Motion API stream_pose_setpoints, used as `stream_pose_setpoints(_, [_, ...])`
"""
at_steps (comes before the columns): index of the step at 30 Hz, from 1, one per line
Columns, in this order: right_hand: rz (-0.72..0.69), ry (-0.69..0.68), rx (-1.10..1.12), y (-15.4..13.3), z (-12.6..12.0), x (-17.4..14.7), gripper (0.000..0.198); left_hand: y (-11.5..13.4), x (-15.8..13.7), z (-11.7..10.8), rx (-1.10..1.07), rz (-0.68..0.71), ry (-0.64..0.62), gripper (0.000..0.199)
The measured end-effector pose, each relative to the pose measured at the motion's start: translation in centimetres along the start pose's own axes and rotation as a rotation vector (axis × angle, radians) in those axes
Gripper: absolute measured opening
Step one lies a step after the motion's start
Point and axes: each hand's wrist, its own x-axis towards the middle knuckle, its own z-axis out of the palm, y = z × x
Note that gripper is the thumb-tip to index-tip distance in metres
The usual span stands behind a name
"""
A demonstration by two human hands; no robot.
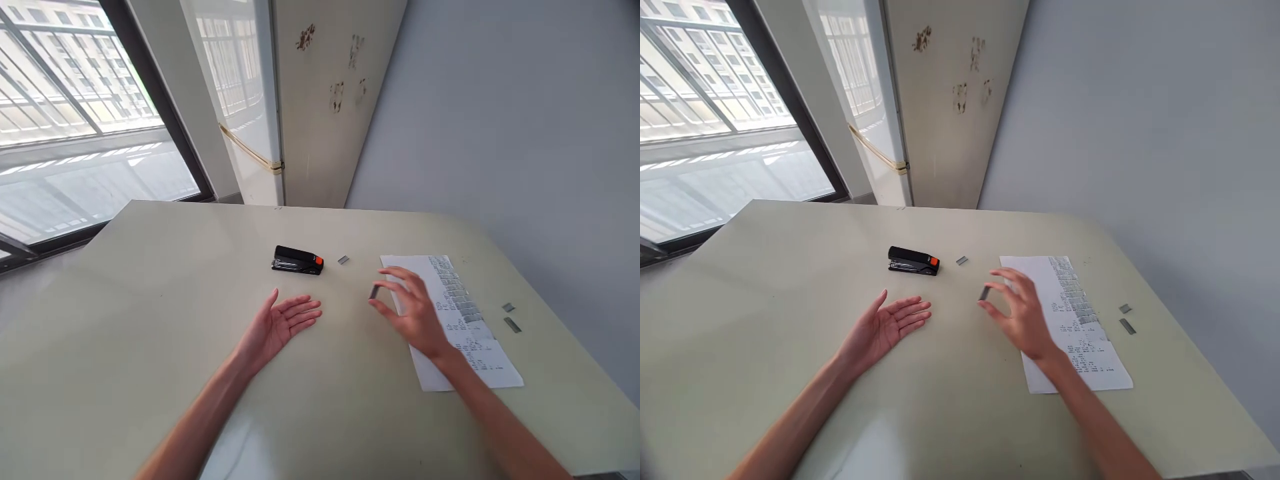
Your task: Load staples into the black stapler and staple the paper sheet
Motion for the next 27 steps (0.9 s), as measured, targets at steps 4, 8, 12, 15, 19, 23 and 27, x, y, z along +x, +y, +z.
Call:
stream_pose_setpoints(4, [0.252,0.093,-0.17,6.9,-4.7,-3.2,0.029,0.4,0.1,0.1,0.031,0.006,0.053,0.051])
stream_pose_setpoints(8, [0.433,0.108,-0.315,11.9,-9.0,-6.4,0.038,0.6,0.3,0.2,0.036,0.014,0.071,0.042])
stream_pose_setpoints(12, [0.493,0.137,-0.39,15.6,-12.1,-9.5,0.04,0.8,0.4,0.4,0.048,0.011,0.101,0.036])
stream_pose_setpoints(15, [0.5,0.124,-0.439,17.5,-13.3,-11.5,0.04,0.9,0.4,0.5,0.044,0.013,0.114,0.034])
stream_pose_setpoints(19, [0.462,0.021,-0.471,18.8,-13.8,-13.1,0.049,1.0,0.5,0.7,0.049,0.017,0.129,0.034])
stream_pose_setpoints(23, [0.448,-0.065,-0.485,18.9,-13.8,-13.2,0.057,1.0,0.4,0.9,0.06,0.018,0.132,0.033])
stream_pose_setpoints(27, [0.438,-0.046,-0.469,17.3,-13.6,-12.6,0.057,1.0,0.4,0.9,0.073,0.034,0.124,0.032])
